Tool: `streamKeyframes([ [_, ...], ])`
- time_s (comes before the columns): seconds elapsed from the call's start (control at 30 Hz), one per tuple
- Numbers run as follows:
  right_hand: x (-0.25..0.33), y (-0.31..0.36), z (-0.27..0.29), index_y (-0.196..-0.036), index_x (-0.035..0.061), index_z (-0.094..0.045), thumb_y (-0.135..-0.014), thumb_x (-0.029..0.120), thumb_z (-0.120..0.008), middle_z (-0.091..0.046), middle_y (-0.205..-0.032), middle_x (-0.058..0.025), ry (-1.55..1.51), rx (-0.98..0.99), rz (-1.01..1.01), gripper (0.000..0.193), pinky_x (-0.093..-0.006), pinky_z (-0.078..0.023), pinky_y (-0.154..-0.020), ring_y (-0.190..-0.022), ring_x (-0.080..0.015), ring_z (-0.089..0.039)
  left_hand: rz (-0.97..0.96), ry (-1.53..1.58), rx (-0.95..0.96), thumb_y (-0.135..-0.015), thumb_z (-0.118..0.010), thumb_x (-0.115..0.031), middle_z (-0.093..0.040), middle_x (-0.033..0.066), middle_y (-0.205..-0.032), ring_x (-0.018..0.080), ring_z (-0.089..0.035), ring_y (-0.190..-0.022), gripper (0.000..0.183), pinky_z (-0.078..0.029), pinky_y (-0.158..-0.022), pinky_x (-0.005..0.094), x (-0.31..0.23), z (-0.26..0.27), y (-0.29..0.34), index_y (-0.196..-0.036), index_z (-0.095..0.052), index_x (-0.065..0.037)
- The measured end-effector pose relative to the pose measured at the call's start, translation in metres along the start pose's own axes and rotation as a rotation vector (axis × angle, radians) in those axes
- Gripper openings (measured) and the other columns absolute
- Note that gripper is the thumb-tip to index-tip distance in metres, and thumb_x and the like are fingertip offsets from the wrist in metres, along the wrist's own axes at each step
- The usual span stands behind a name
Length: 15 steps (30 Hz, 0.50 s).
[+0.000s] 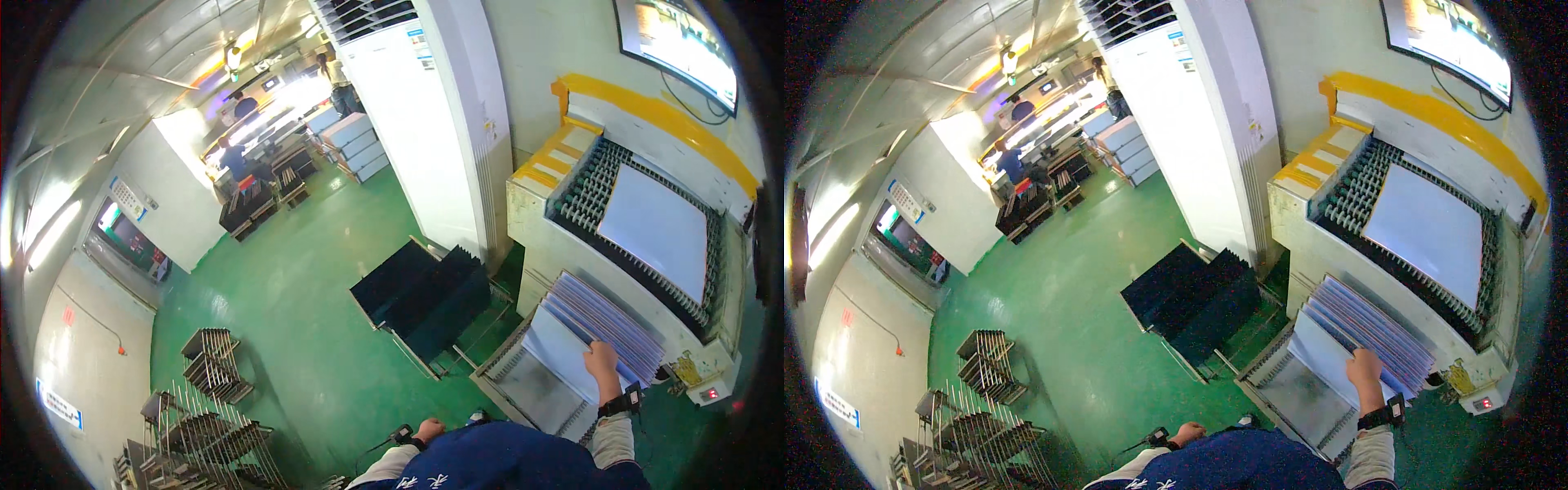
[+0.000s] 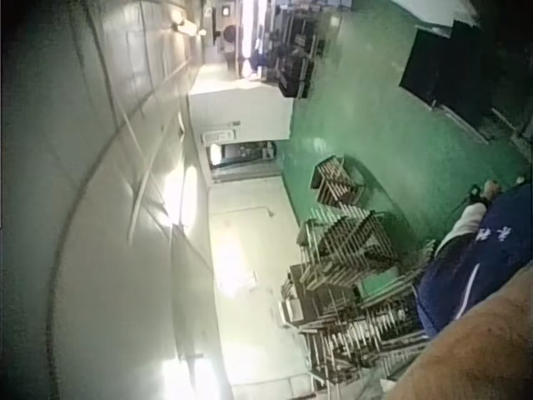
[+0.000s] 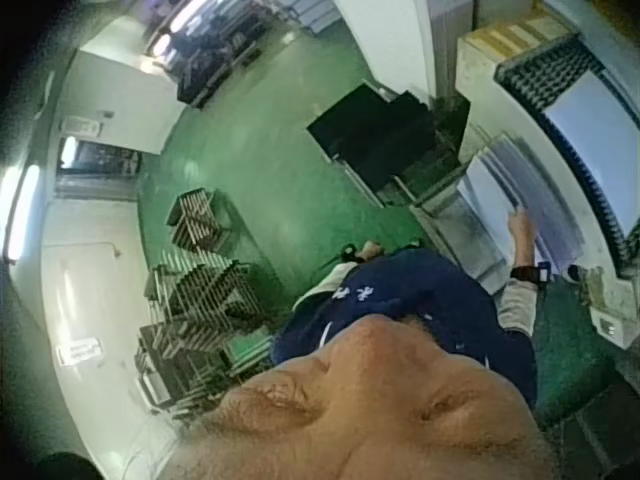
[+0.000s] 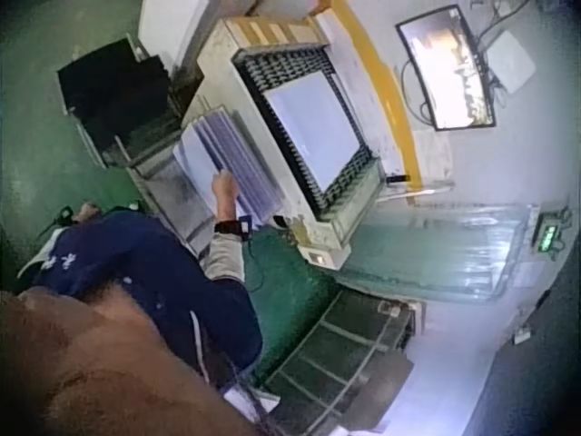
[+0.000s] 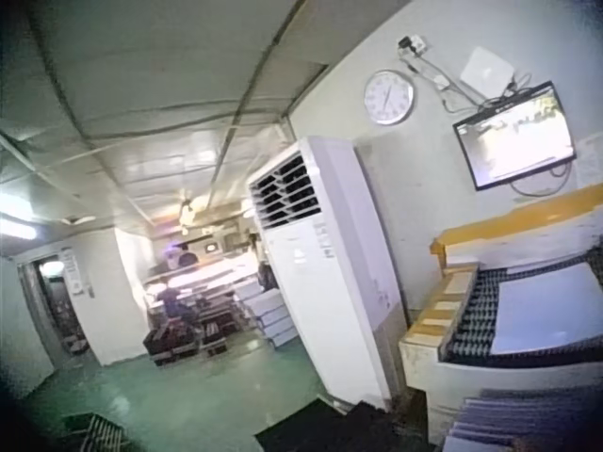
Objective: Feeding large white sheets or boards into a processing machine from a vertical stack.
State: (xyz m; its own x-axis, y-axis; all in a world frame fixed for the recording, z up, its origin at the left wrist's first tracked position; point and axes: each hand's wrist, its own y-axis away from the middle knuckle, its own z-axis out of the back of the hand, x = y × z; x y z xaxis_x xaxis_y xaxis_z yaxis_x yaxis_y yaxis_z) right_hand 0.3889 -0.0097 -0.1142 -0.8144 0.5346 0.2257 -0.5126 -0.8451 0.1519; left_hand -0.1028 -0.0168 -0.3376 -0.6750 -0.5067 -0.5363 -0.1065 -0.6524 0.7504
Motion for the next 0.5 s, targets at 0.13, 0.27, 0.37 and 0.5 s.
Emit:
streamKeyframes([
  [0.13,0.006,-0.002,0.000,-0.078,0.0051,-0.063,-0.071,0.025,-0.063,-0.063,-0.085,-0.0175,0.052,0.010,0.008,0.021,-0.0435,-0.047,-0.071,-0.083,-0.0344,-0.060,-0.016,-0.109,-0.018,-0.068,-0.060,-0.028,-0.066,0.0080,-0.079,0.0212,-0.063,-0.074,0.029,-0.049,-0.070,0.0320,0.007,0.000,-0.014,-0.086,-0.065,-0.005],
  [0.27,0.011,-0.001,-0.003,-0.075,0.0015,-0.062,-0.070,0.026,-0.064,-0.062,-0.081,-0.0193,0.014,-0.047,-0.019,0.025,-0.0449,-0.047,-0.070,-0.080,-0.0362,-0.060,0.044,-0.016,0.015,-0.068,-0.060,-0.031,-0.067,0.0086,-0.084,0.0227,-0.064,-0.078,0.034,-0.049,-0.074,0.0328,0.030,-0.005,-0.030,-0.089,-0.065,-0.006],
  [0.37,0.010,-0.001,-0.006,-0.075,0.0018,-0.062,-0.069,0.026,-0.065,-0.062,-0.081,-0.0191,0.018,-0.040,-0.116,0.025,-0.0444,-0.047,-0.070,-0.080,-0.0362,-0.060,0.071,-0.062,0.018,-0.068,-0.060,-0.031,-0.067,0.0093,-0.084,0.0227,-0.064,-0.078,0.034,-0.049,-0.074,0.0322,0.031,-0.006,-0.035,-0.090,-0.066,-0.006],
  [0.5,0.006,0.000,-0.009,-0.075,0.0024,-0.063,-0.069,0.025,-0.064,-0.062,-0.082,-0.0195,0.022,-0.063,-0.071,0.024,-0.0448,-0.047,-0.071,-0.081,-0.0365,-0.060,0.036,-0.086,0.042,-0.068,-0.060,-0.031,-0.066,0.0094,-0.083,0.0220,-0.063,-0.078,0.032,-0.049,-0.074,0.0321,0.024,-0.003,-0.027,-0.089,-0.066,-0.007],
])
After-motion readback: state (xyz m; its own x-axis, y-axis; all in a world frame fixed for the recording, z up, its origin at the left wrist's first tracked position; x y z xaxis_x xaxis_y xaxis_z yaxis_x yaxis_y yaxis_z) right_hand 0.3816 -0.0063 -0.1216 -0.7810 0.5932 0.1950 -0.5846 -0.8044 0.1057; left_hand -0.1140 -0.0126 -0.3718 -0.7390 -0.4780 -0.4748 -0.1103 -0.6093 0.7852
